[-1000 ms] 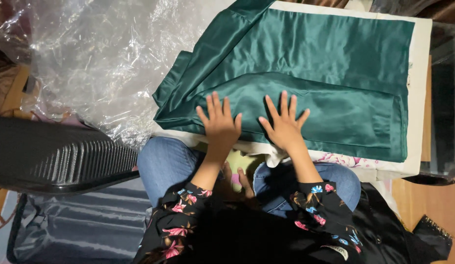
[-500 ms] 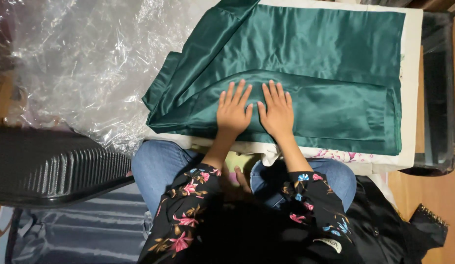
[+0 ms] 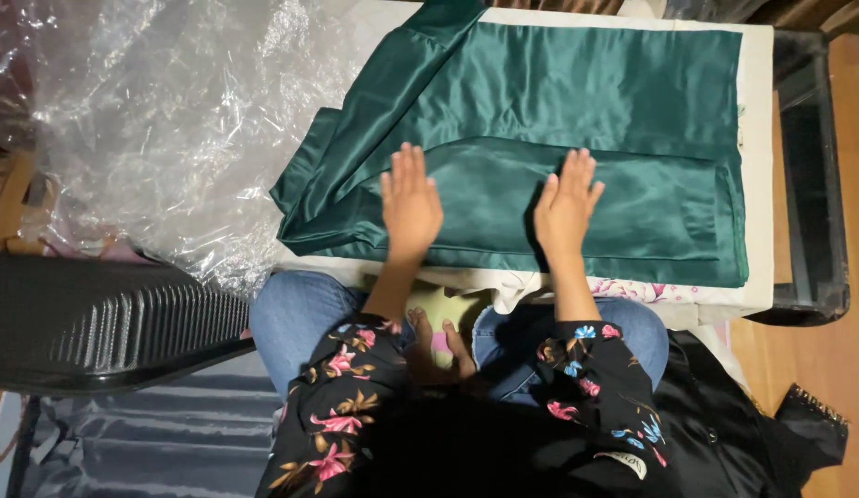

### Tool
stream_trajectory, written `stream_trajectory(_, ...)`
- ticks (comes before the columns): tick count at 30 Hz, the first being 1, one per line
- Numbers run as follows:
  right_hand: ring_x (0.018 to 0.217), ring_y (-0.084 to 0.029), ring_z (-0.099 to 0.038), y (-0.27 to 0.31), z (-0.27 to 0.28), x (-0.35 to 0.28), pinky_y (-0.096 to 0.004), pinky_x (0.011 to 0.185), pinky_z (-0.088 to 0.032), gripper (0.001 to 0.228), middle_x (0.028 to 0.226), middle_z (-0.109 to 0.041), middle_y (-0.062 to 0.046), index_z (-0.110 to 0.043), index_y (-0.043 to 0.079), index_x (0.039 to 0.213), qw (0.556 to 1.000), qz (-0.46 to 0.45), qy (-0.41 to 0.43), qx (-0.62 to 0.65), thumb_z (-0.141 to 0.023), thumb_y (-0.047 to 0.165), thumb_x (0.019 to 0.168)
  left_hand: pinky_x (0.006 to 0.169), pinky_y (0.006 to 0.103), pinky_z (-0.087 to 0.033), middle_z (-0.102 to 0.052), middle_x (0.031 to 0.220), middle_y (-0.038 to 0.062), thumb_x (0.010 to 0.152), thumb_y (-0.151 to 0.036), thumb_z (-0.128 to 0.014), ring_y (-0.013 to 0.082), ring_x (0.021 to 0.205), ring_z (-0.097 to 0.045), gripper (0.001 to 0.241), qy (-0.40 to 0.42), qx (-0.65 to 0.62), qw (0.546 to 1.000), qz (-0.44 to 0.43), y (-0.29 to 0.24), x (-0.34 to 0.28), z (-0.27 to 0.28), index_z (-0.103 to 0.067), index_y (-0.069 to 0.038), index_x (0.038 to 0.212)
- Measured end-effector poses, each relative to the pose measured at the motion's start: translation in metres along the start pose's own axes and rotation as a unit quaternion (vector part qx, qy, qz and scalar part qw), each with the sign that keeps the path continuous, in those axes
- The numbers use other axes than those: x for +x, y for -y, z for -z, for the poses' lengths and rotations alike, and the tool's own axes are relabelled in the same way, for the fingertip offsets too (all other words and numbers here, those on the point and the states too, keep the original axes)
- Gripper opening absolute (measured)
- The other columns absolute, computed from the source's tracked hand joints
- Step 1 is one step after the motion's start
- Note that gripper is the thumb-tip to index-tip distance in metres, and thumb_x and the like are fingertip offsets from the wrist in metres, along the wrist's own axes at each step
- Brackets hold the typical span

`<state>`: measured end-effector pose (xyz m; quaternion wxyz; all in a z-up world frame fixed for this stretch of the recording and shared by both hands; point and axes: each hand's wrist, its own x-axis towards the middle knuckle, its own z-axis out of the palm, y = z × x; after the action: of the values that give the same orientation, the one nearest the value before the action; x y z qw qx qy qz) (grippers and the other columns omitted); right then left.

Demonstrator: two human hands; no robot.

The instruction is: The person folds a green satin shirt on a white ironing board. They smooth the fabric, fold the sleeves inward, and then fold the shirt in half and in thirds to create a compact bundle.

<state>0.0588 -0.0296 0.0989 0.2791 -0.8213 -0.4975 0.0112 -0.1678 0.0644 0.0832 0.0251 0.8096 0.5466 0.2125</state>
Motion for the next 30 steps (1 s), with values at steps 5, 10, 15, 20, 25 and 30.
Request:
stream_trajectory(5, 0.151, -0.038, -0.029, 0.046, -0.018, -0.009, -0.051, 0.126, -0.018, 0.052, 0.161, -0.033, -0.026, -0.034, -0.002, 0.158, 0.979, 0.130, 0.068, 0.141, -0.038, 0.013, 0.109, 0.122, 0.0458, -0.025, -0.034, 0.166, 0.012, 0.104, -0.018, -0.039, 0.0301, 0.153, -0.033, 0.058, 0.033, -0.138, 0.987, -0.078, -0.058, -0.006, -0.057, -0.031, -0.011, 0.161)
stream_trajectory(10, 0.156, -0.028, -0.023, 0.036, -0.033, -0.008, -0.051, 0.125, -0.014, 0.058, 0.168, -0.030, -0.006, -0.032, 0.017, 0.162, 0.978, 0.148, 0.132, -0.070, -0.036, 0.039, 0.109, 0.125, 0.0429, -0.021, -0.035, 0.166, 0.002, 0.102, -0.029, -0.041, 0.0219, 0.154, -0.033, 0.059, 0.021, -0.059, 0.992, -0.110, -0.056, -0.007, -0.048, -0.035, -0.019, 0.160)
stream_trajectory(15, 0.152, -0.032, -0.028, 0.029, -0.027, -0.006, -0.057, 0.120, -0.020, 0.058, 0.164, -0.038, -0.008, -0.045, 0.027, 0.156, 0.989, 0.071, 0.063, -0.112, -0.046, 0.052, 0.104, 0.122, 0.0506, -0.027, -0.038, 0.164, -0.002, 0.092, -0.042, -0.056, 0.0261, 0.151, -0.037, 0.065, -0.064, -0.008, 0.995, -0.072, -0.045, -0.009, -0.037, -0.045, -0.029, 0.155)
stream_trajectory(20, 0.154, -0.032, -0.024, 0.001, -0.008, 0.004, -0.058, 0.121, -0.018, 0.057, 0.167, -0.032, -0.010, -0.040, 0.025, 0.159, 0.989, -0.033, 0.067, -0.130, -0.038, 0.049, 0.108, 0.121, 0.0514, -0.026, -0.037, 0.165, 0.000, 0.093, -0.049, -0.059, 0.0272, 0.151, -0.036, 0.067, -0.044, 0.017, 0.999, -0.028, -0.022, -0.007, -0.018, -0.043, -0.032, 0.156)
stream_trajectory(25, 0.156, -0.030, -0.017, -0.029, -0.019, 0.010, -0.054, 0.125, -0.008, 0.061, 0.170, -0.025, -0.012, -0.032, 0.016, 0.163, 0.983, -0.103, 0.055, -0.139, -0.032, 0.046, 0.109, 0.121, 0.0479, -0.027, -0.035, 0.166, 0.006, 0.101, -0.045, -0.050, 0.0283, 0.152, -0.034, 0.062, -0.022, 0.043, 0.999, 0.016, 0.009, -0.007, -0.014, -0.037, -0.029, 0.160)
stream_trajectory(30, 0.151, -0.046, -0.024, 0.056, 0.004, -0.006, -0.066, 0.119, -0.014, 0.061, 0.163, -0.028, -0.030, -0.036, 0.000, 0.159, 0.995, 0.099, -0.009, -0.026, -0.054, 0.011, 0.102, 0.123, 0.0486, -0.019, -0.038, 0.164, 0.007, 0.105, -0.033, -0.042, 0.0251, 0.151, -0.036, 0.054, -0.027, 0.042, 0.999, 0.003, 0.003, -0.015, -0.005, -0.041, -0.016, 0.156)
